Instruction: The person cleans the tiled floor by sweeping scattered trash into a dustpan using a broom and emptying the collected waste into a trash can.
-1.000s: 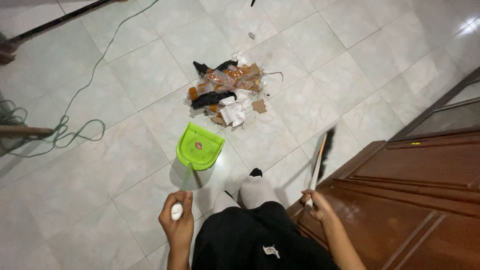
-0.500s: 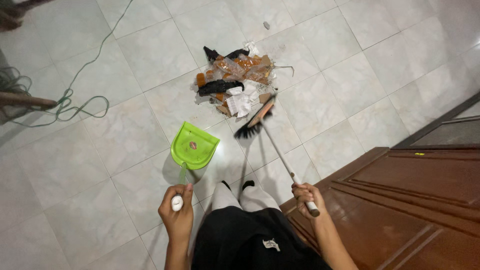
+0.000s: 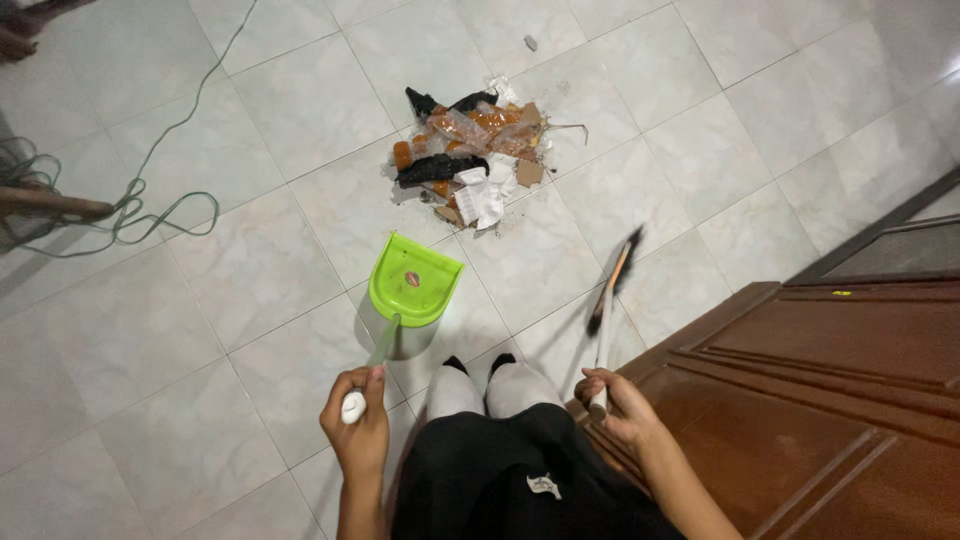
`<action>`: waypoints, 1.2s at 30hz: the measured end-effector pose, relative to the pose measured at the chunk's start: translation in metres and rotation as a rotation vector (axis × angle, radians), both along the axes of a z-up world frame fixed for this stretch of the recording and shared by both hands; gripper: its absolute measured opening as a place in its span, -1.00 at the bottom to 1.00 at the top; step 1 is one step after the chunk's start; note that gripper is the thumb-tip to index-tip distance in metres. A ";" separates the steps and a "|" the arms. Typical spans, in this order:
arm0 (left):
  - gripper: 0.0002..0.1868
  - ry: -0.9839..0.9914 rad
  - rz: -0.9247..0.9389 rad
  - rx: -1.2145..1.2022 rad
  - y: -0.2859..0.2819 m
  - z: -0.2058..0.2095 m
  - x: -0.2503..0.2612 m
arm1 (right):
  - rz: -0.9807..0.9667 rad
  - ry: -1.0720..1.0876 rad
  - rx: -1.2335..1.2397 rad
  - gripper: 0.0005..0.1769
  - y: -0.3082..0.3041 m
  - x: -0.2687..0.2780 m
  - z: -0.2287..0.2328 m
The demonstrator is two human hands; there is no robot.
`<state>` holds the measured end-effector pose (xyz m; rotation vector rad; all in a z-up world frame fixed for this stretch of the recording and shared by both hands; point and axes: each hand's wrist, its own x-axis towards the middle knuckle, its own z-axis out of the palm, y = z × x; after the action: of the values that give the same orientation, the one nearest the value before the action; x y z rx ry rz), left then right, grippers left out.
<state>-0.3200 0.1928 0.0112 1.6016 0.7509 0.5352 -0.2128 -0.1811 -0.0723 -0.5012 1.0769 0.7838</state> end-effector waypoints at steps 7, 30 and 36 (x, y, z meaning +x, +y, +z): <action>-0.79 0.026 0.021 0.020 0.006 0.003 -0.010 | -0.250 0.303 0.333 -0.87 0.007 -0.004 -0.037; -0.80 0.030 0.133 0.084 0.043 0.017 -0.029 | -0.047 0.183 0.402 -0.75 0.062 0.001 0.027; -0.78 0.012 0.164 0.091 0.046 0.011 -0.043 | -0.113 0.426 0.533 -0.73 0.052 0.022 -0.081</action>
<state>-0.3631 0.2387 0.0221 1.6366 0.8825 0.6870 -0.1907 -0.1286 -0.1532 0.1878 1.2124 1.0589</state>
